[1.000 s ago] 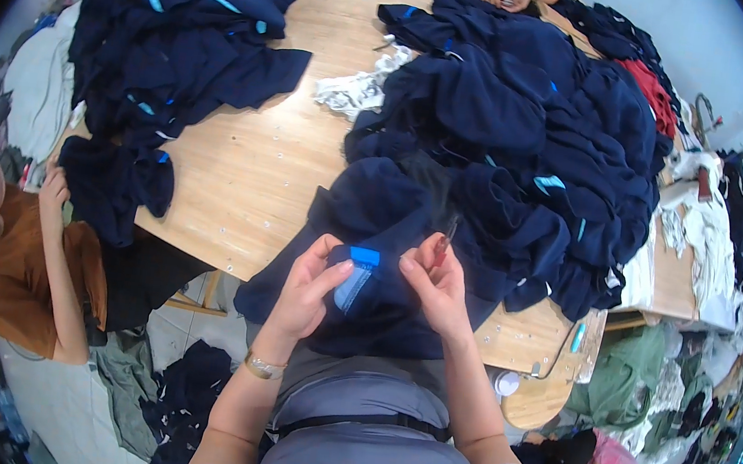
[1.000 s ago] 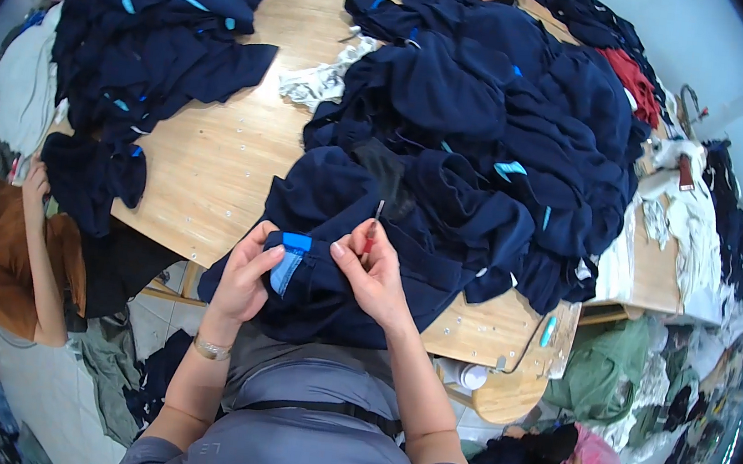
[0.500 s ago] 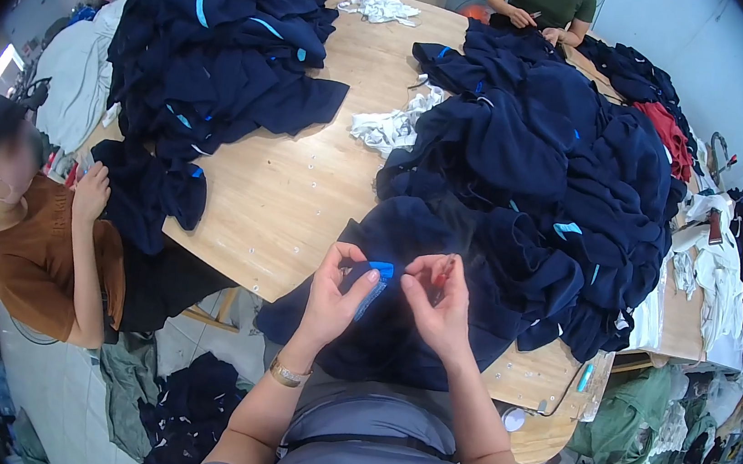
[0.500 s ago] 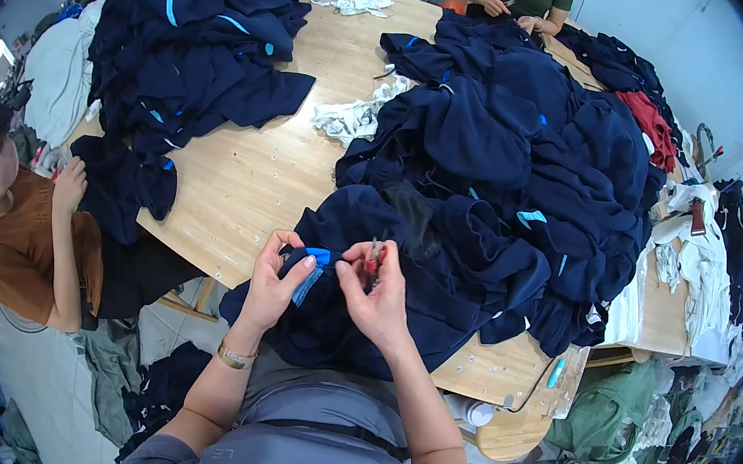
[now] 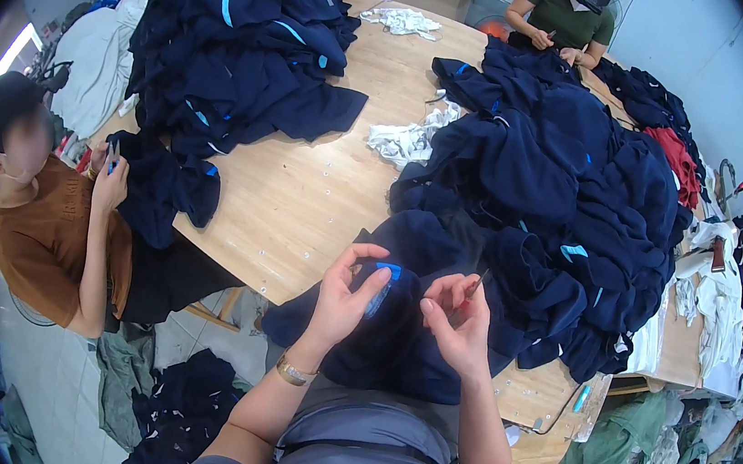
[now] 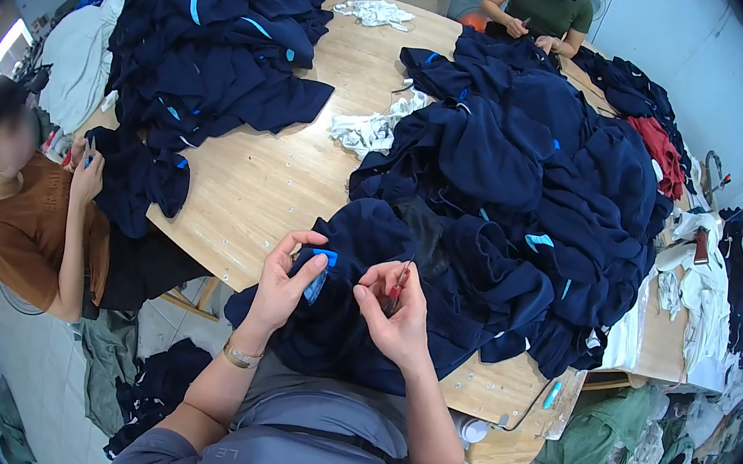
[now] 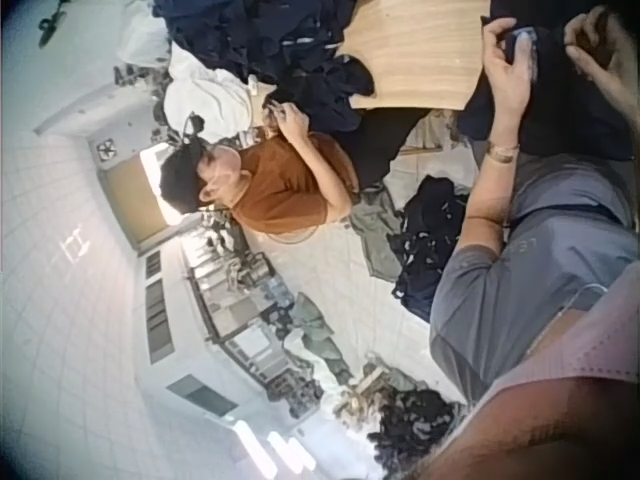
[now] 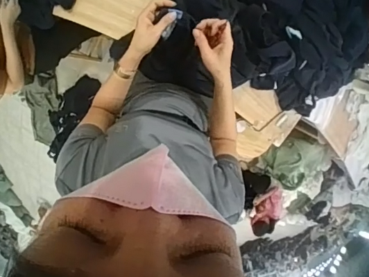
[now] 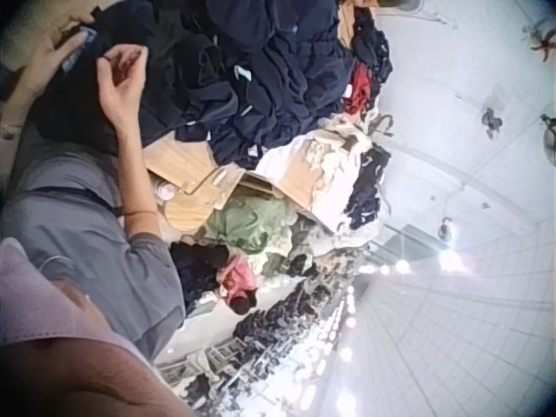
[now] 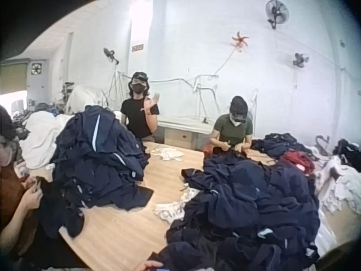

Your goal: Trimming excess threads and inspecting blue garments at a factory workstation.

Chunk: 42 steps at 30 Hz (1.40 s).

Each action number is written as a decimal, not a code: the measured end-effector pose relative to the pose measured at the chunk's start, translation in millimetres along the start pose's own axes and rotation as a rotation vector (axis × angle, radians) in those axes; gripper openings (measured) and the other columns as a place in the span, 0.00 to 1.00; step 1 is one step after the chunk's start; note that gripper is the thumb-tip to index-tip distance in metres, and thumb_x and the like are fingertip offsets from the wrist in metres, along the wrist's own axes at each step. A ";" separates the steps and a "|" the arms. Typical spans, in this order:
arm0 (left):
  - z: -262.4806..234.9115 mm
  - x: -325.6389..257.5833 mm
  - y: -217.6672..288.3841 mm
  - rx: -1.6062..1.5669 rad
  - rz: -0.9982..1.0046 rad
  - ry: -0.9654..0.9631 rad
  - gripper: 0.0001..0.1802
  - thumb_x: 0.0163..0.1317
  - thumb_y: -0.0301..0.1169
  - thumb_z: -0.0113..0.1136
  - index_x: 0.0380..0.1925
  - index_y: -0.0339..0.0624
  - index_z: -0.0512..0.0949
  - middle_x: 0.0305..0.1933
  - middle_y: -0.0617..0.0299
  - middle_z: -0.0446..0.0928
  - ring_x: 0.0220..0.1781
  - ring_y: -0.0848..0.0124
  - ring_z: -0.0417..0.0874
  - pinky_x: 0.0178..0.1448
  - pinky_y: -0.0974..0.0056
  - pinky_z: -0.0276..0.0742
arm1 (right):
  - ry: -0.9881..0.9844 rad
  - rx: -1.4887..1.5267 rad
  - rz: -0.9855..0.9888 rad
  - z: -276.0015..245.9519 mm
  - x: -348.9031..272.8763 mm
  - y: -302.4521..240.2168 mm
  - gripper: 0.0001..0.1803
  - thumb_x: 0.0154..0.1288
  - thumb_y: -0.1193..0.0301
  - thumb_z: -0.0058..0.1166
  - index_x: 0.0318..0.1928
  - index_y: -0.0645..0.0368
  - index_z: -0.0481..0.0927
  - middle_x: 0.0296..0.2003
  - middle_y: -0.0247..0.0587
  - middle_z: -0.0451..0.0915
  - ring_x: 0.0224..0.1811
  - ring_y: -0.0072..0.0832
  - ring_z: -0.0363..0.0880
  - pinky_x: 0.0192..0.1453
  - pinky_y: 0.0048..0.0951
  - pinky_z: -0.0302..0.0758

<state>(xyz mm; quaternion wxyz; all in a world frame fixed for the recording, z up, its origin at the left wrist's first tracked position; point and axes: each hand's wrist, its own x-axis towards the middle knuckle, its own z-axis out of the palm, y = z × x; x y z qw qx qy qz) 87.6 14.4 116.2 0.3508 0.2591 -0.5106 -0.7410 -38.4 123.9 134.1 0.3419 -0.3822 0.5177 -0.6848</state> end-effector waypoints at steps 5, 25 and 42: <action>2.5 -5.7 -3.3 0.155 0.053 -0.060 0.07 0.60 0.23 0.55 0.39 0.37 0.73 0.36 0.64 0.75 0.38 0.82 0.74 0.43 0.76 0.70 | 0.060 -0.306 -0.090 9.5 9.0 8.7 0.12 0.56 0.79 0.57 0.38 0.61 0.68 0.28 0.33 0.72 0.26 0.17 0.71 0.31 0.18 0.68; 9.8 15.7 -8.1 -0.085 -0.033 0.012 0.04 0.62 0.25 0.54 0.34 0.36 0.71 0.33 0.60 0.76 0.38 0.75 0.79 0.45 0.72 0.73 | 0.019 -0.620 -0.509 10.3 -2.0 20.7 0.13 0.52 0.85 0.55 0.29 0.61 0.64 0.30 0.45 0.75 0.23 0.30 0.73 0.26 0.24 0.68; 11.1 -0.1 -1.0 0.118 0.073 -0.009 0.06 0.59 0.25 0.59 0.33 0.38 0.72 0.30 0.67 0.75 0.32 0.83 0.72 0.37 0.78 0.68 | 0.042 -0.380 -0.162 12.9 -0.6 0.9 0.16 0.52 0.81 0.60 0.34 0.60 0.63 0.28 0.32 0.69 0.21 0.12 0.62 0.22 0.15 0.60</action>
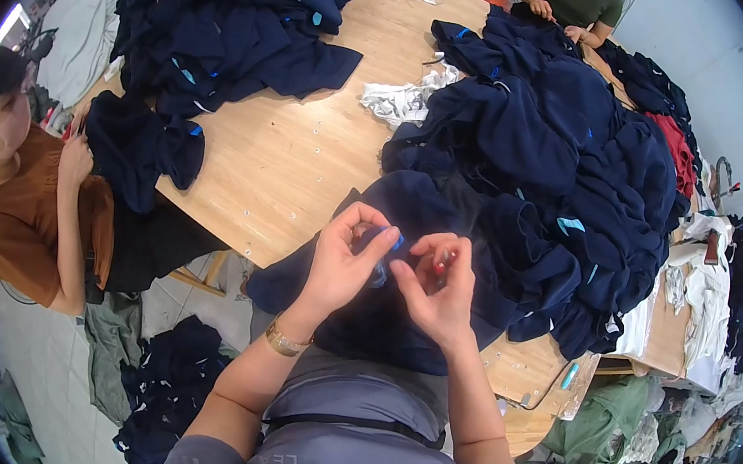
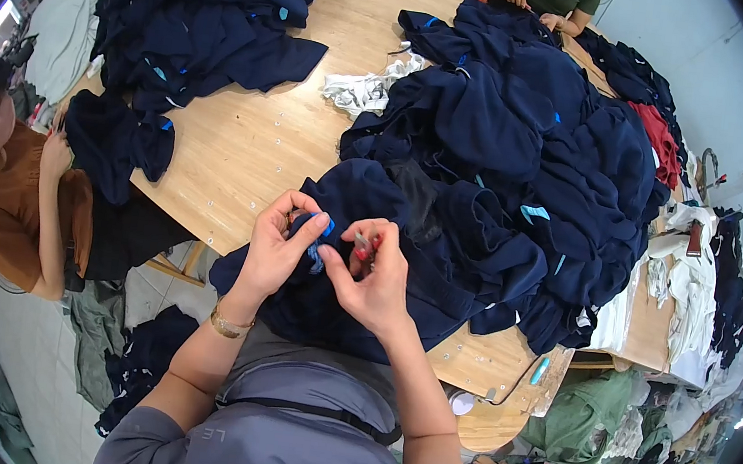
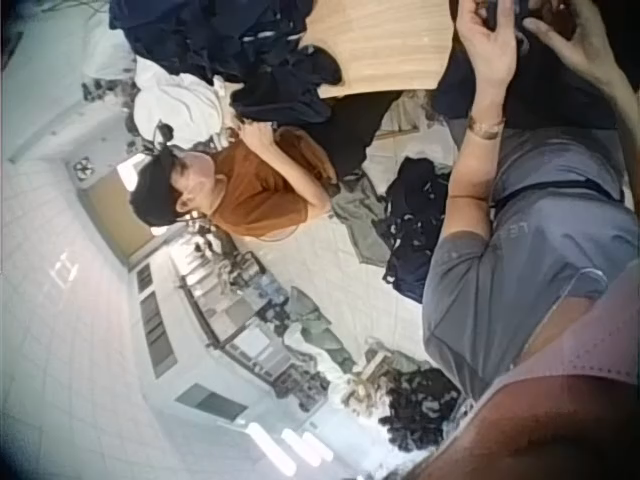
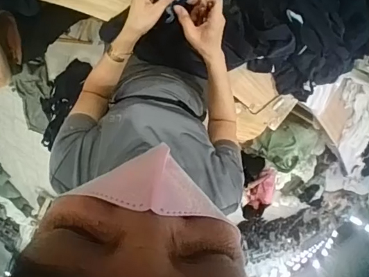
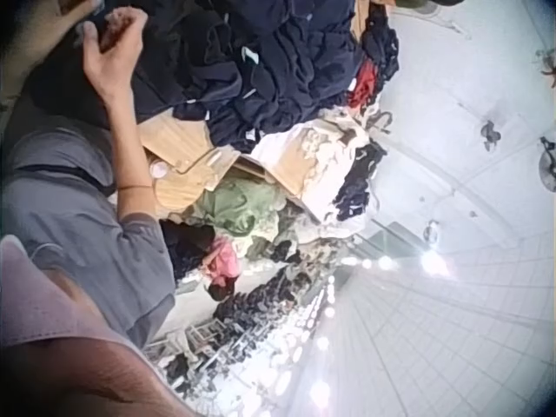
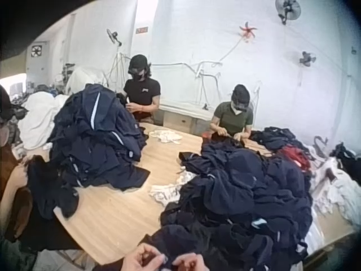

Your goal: Trimming excess threads and inspecting blue garments at a factory workstation.

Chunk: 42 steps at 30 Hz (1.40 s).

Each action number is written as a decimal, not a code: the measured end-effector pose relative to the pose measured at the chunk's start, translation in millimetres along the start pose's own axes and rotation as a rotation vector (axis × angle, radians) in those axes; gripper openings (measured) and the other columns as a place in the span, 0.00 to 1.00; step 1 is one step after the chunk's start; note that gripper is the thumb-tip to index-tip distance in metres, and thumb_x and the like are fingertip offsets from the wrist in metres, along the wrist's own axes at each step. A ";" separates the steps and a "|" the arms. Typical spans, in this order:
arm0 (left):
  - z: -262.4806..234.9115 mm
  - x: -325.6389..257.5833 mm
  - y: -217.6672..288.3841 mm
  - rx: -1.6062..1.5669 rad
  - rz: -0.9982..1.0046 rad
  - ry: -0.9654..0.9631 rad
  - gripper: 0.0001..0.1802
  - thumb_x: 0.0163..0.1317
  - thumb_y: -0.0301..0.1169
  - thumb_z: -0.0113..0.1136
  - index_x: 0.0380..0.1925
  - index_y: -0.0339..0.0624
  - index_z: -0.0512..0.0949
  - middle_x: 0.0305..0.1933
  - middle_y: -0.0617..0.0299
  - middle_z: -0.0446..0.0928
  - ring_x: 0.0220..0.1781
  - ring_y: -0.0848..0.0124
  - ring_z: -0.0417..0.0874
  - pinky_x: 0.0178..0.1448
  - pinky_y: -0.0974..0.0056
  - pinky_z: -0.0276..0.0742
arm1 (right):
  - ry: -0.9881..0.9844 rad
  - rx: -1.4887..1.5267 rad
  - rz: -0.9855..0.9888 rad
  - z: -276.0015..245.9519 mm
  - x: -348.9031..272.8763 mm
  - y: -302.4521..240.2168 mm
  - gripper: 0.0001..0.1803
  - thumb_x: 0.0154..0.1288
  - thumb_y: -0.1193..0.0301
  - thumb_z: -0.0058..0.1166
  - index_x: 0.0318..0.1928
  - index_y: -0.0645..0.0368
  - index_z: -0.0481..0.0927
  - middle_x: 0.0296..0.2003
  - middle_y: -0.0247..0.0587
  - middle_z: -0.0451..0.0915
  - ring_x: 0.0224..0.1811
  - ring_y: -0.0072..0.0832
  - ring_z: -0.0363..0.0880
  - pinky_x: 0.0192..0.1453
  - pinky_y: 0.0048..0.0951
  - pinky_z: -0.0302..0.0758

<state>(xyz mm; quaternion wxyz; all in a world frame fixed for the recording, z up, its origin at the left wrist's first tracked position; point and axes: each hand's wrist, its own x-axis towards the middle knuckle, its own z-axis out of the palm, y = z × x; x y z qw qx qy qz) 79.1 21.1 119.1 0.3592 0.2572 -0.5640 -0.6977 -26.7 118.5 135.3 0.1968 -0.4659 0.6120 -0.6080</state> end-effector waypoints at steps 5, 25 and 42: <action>-0.4 -7.9 8.6 0.057 -0.010 -0.039 0.06 0.59 0.24 0.58 0.32 0.37 0.71 0.30 0.66 0.74 0.32 0.84 0.73 0.36 0.78 0.68 | 0.002 0.002 0.010 1.4 4.0 14.4 0.12 0.60 0.80 0.53 0.34 0.60 0.61 0.27 0.35 0.68 0.22 0.17 0.66 0.23 0.17 0.64; -5.9 -7.1 -3.1 -0.166 -0.040 0.009 0.05 0.61 0.22 0.55 0.35 0.38 0.69 0.31 0.65 0.75 0.34 0.83 0.74 0.39 0.78 0.70 | 0.110 0.341 0.198 -0.7 0.5 12.0 0.14 0.62 0.82 0.48 0.30 0.57 0.56 0.30 0.35 0.68 0.25 0.17 0.69 0.26 0.16 0.67; -13.1 -0.7 2.2 -0.193 -0.123 -0.022 0.05 0.61 0.24 0.56 0.35 0.39 0.70 0.31 0.67 0.76 0.30 0.85 0.73 0.35 0.79 0.69 | -0.290 -0.594 0.001 -31.5 -1.7 14.6 0.21 0.60 0.53 0.53 0.30 0.59 0.67 0.21 0.43 0.74 0.22 0.43 0.75 0.24 0.35 0.68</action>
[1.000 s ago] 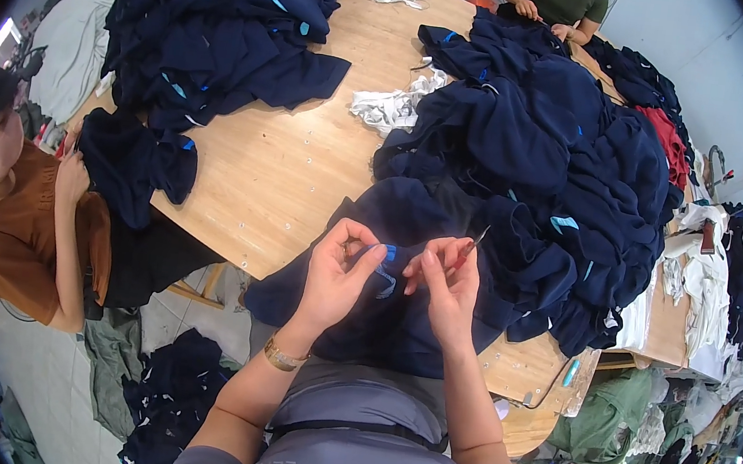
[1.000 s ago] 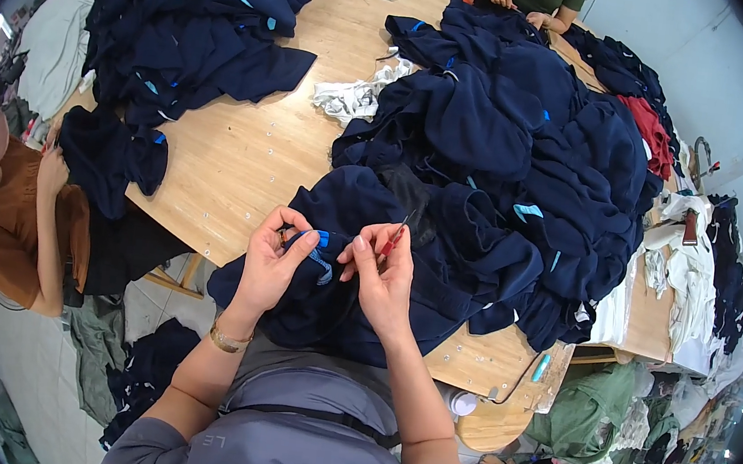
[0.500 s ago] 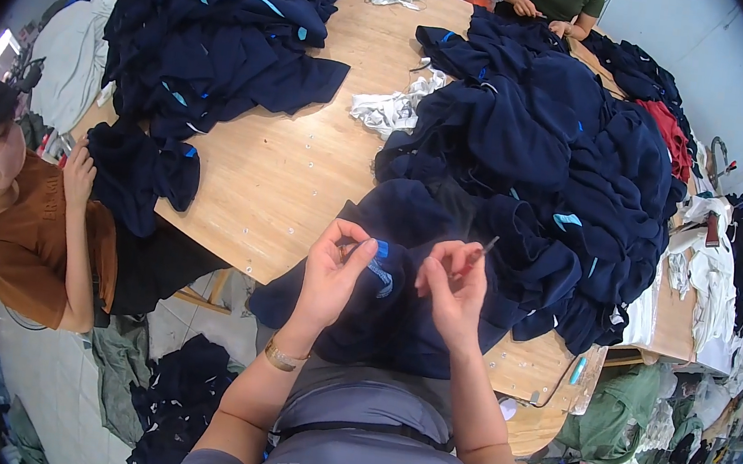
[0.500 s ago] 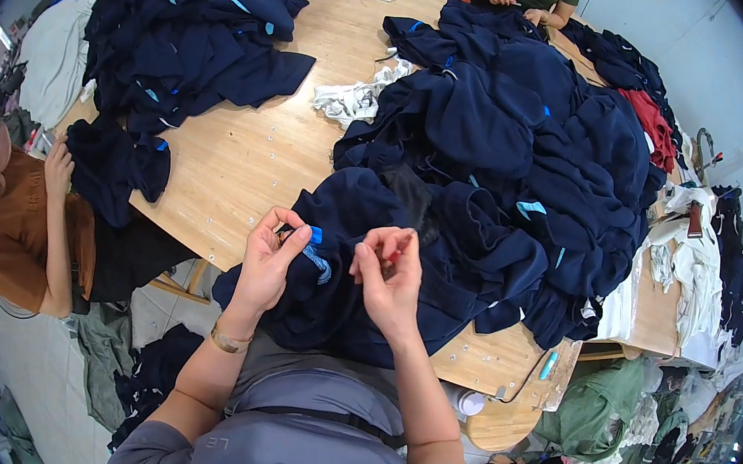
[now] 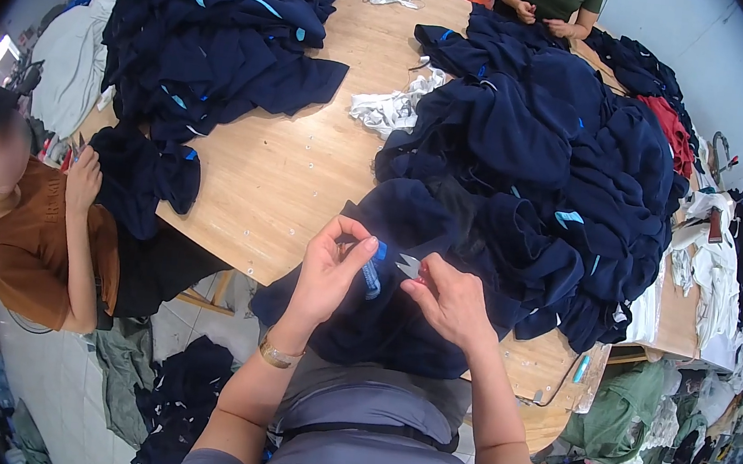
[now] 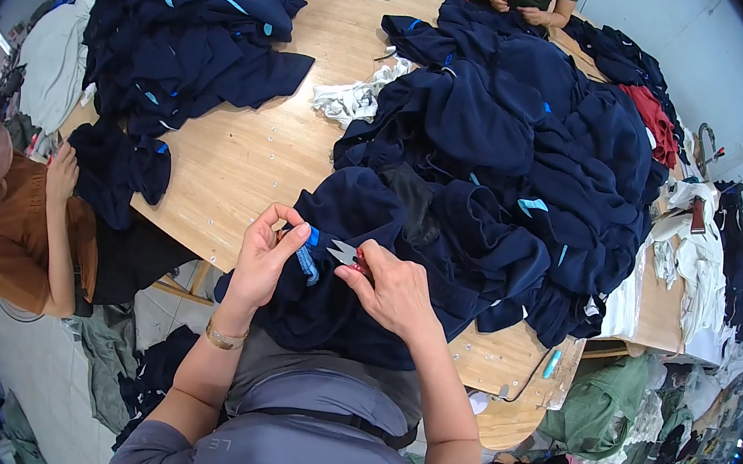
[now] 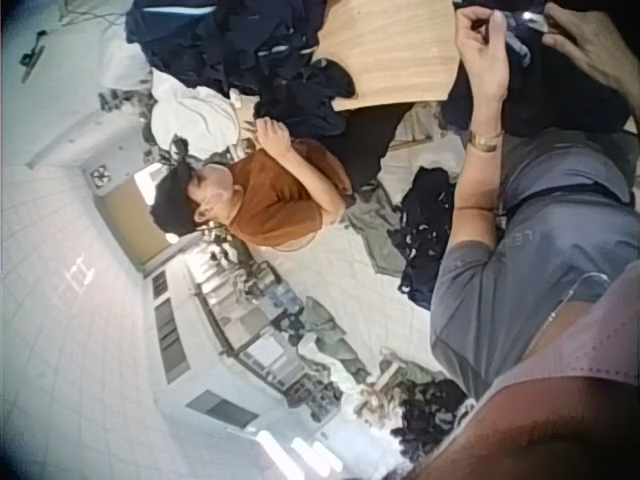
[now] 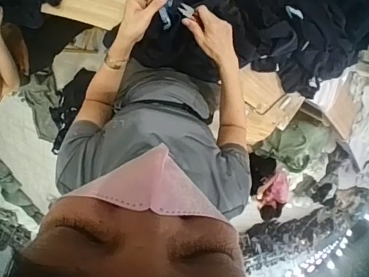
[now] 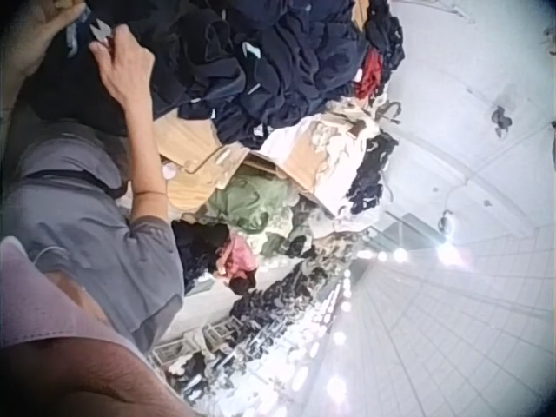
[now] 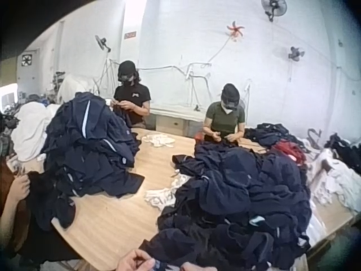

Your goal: Trimming excess threads and inspecting blue garments at a factory workstation.

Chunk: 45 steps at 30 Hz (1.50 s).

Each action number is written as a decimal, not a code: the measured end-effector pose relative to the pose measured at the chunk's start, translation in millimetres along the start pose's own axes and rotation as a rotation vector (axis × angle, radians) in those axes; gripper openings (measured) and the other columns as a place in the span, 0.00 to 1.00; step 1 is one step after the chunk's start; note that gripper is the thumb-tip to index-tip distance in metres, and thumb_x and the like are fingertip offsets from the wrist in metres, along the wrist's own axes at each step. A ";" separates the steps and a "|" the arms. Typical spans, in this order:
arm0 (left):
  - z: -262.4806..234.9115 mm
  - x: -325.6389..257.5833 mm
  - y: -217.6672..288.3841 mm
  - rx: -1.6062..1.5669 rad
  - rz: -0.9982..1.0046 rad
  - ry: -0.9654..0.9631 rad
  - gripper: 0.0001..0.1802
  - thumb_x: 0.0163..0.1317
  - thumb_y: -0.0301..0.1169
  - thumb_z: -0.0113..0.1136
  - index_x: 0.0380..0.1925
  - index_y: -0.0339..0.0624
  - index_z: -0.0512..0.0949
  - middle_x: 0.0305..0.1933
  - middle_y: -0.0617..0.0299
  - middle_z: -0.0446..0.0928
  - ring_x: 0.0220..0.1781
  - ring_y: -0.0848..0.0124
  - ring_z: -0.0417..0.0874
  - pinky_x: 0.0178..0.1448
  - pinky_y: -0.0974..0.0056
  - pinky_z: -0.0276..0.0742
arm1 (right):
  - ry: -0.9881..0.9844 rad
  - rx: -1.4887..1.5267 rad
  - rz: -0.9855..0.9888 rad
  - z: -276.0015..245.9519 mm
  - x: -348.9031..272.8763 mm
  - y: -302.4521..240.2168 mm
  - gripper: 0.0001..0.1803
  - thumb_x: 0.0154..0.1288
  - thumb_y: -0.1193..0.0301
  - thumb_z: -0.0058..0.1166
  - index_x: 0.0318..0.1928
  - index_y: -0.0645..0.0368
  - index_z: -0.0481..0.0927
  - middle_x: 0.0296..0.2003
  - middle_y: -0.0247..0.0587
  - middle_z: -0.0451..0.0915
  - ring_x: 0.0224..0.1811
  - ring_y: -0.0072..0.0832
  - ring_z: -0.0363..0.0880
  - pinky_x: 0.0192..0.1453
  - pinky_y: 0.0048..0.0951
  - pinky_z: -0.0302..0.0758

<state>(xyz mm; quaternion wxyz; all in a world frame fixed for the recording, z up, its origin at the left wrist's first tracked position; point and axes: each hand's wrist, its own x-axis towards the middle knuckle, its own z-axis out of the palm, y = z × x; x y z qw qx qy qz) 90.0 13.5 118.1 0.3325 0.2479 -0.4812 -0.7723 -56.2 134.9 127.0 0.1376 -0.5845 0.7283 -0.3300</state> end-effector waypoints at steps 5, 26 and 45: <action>3.2 -1.9 4.9 0.094 0.007 -0.047 0.05 0.62 0.25 0.56 0.34 0.38 0.69 0.30 0.67 0.76 0.29 0.86 0.73 0.34 0.79 0.68 | 0.001 -0.066 -0.063 -3.8 3.4 -4.0 0.21 0.59 0.51 0.53 0.29 0.58 0.68 0.21 0.41 0.75 0.22 0.41 0.75 0.24 0.35 0.69; 9.8 -1.6 4.0 0.153 0.018 -0.109 0.05 0.61 0.24 0.56 0.34 0.38 0.70 0.31 0.67 0.74 0.34 0.84 0.73 0.38 0.78 0.68 | 0.201 0.527 0.100 5.5 12.2 -20.1 0.17 0.51 0.74 0.64 0.43 0.61 0.77 0.21 0.29 0.71 0.21 0.14 0.66 0.26 0.16 0.65; 3.4 -0.6 1.3 0.037 0.013 -0.037 0.05 0.61 0.23 0.56 0.34 0.39 0.70 0.32 0.68 0.74 0.34 0.83 0.72 0.40 0.78 0.67 | 0.210 0.209 0.006 -1.0 -9.6 -2.8 0.16 0.55 0.61 0.61 0.31 0.62 0.75 0.22 0.39 0.74 0.19 0.30 0.73 0.24 0.26 0.68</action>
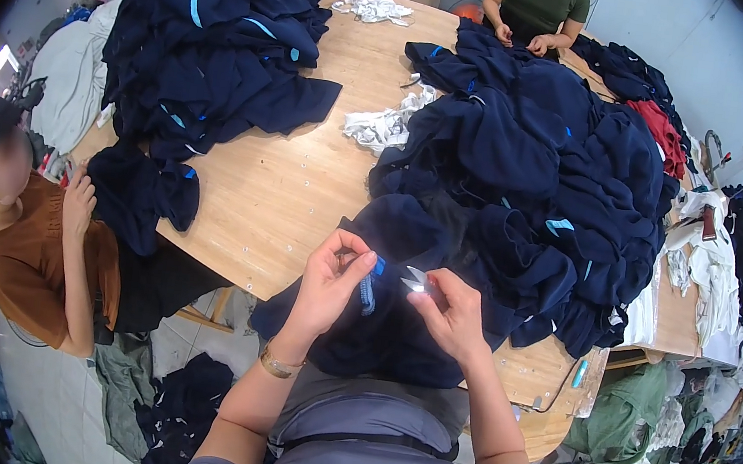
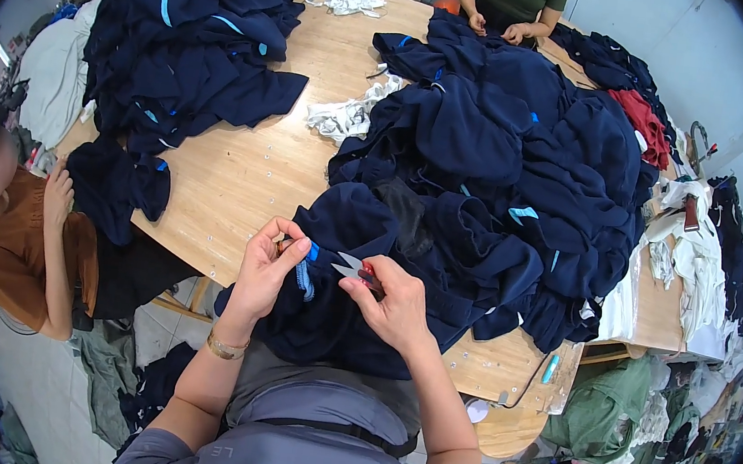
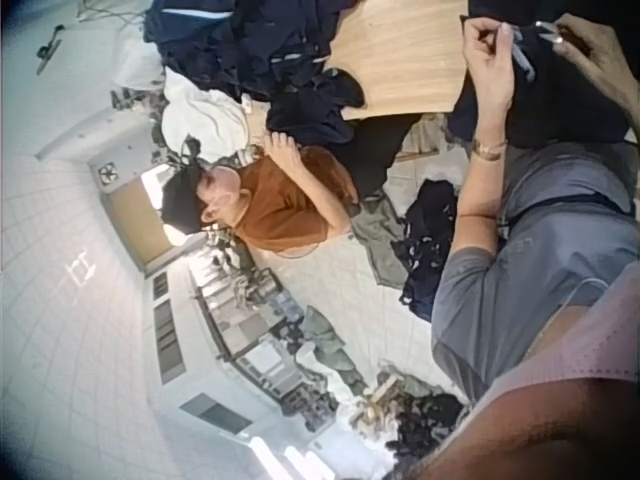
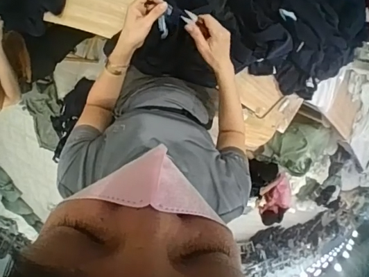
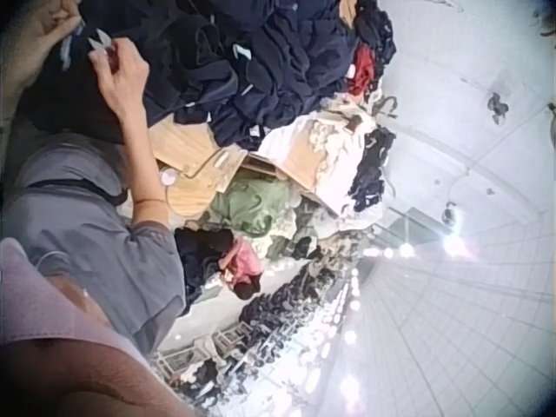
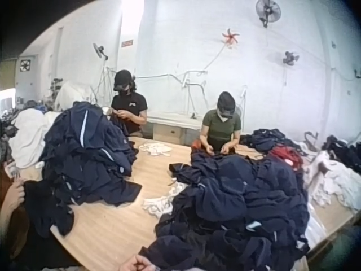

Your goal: Trimming excess threads and inspecting blue garments at a factory workstation.

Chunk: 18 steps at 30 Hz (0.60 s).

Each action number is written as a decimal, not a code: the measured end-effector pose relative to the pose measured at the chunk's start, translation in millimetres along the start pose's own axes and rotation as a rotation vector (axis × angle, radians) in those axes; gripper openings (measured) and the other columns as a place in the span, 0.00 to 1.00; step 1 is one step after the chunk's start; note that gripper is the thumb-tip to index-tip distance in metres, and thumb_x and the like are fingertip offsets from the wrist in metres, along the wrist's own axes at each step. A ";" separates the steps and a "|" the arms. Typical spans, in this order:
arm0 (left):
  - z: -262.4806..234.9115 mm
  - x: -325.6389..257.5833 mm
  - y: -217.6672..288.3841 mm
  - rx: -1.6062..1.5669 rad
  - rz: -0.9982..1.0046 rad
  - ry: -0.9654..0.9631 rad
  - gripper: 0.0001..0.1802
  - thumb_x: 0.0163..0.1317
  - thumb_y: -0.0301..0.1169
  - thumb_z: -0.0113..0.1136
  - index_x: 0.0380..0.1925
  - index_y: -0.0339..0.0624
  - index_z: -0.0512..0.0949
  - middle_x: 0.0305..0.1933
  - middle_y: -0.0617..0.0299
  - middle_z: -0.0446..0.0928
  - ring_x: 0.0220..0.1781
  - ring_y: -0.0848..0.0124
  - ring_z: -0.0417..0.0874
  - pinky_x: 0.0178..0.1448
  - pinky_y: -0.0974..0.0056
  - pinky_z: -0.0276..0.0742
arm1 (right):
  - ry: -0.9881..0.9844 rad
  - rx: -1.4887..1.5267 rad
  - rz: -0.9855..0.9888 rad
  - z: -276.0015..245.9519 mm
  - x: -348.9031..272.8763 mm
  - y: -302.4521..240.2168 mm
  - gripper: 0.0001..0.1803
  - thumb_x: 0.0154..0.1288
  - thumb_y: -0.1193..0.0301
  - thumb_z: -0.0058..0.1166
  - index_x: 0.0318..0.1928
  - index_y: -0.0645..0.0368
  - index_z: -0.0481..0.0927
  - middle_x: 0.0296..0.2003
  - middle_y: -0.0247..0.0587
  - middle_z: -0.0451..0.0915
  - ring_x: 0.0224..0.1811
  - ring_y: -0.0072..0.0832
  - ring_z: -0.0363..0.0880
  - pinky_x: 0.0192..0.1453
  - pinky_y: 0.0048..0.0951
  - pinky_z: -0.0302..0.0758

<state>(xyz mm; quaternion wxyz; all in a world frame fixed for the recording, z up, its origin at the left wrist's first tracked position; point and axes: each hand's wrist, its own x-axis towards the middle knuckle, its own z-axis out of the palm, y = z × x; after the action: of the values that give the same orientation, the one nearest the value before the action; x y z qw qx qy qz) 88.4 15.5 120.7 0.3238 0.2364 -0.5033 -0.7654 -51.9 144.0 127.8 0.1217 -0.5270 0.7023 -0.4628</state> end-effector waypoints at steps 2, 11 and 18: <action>0.4 -0.7 1.1 0.022 0.008 -0.012 0.05 0.61 0.23 0.56 0.34 0.38 0.70 0.31 0.67 0.75 0.33 0.84 0.73 0.39 0.78 0.68 | 0.010 -0.103 -0.045 1.1 0.3 2.6 0.17 0.55 0.59 0.60 0.30 0.61 0.74 0.22 0.38 0.74 0.19 0.32 0.73 0.23 0.26 0.68; 5.0 -2.5 8.3 0.105 0.005 -0.066 0.06 0.61 0.24 0.57 0.34 0.38 0.70 0.30 0.66 0.76 0.32 0.84 0.74 0.37 0.78 0.69 | 0.000 -0.296 -0.167 0.7 5.8 0.0 0.19 0.55 0.54 0.58 0.26 0.58 0.73 0.21 0.37 0.73 0.19 0.33 0.75 0.21 0.28 0.67; 5.8 -3.5 9.5 0.142 -0.005 -0.069 0.06 0.60 0.24 0.57 0.34 0.37 0.70 0.30 0.66 0.76 0.33 0.83 0.74 0.38 0.78 0.69 | 0.076 -0.103 -0.033 2.5 6.6 3.5 0.18 0.57 0.58 0.58 0.29 0.60 0.73 0.20 0.40 0.74 0.19 0.37 0.74 0.23 0.27 0.68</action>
<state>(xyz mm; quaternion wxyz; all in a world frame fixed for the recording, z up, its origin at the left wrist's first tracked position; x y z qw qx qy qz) 89.2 19.0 131.8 0.2870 0.2336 -0.5666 -0.7362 -55.2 137.1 125.8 0.0602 -0.5263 0.7204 -0.4476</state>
